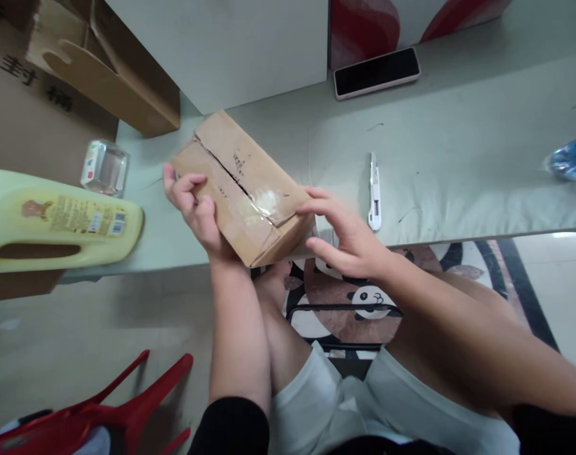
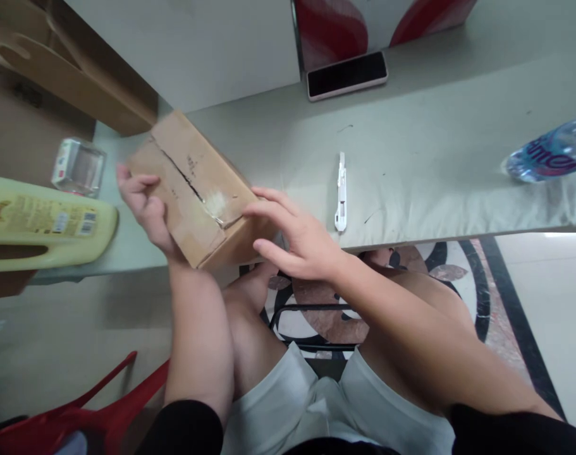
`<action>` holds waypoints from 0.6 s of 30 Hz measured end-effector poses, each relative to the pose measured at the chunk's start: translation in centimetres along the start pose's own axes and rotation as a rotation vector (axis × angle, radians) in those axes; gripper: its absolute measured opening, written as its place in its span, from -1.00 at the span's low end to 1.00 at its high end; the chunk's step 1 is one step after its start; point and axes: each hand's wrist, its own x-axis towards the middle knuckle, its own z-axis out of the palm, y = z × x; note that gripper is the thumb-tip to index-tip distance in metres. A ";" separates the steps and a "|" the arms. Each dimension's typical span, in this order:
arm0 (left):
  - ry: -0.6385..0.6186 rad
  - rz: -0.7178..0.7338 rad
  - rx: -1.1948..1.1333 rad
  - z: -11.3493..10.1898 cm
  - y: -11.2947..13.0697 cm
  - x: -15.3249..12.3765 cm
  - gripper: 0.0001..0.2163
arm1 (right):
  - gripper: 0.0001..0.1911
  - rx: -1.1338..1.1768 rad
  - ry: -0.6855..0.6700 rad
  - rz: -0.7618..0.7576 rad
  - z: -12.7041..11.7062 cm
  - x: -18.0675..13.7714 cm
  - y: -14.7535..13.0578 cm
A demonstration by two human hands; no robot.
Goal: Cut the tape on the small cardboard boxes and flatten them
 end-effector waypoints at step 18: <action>0.000 -0.073 -0.117 0.5 0.7 -0.2 -0.77 | -0.48 -0.736 -0.158 0.826 -5.9 -1.2 0.3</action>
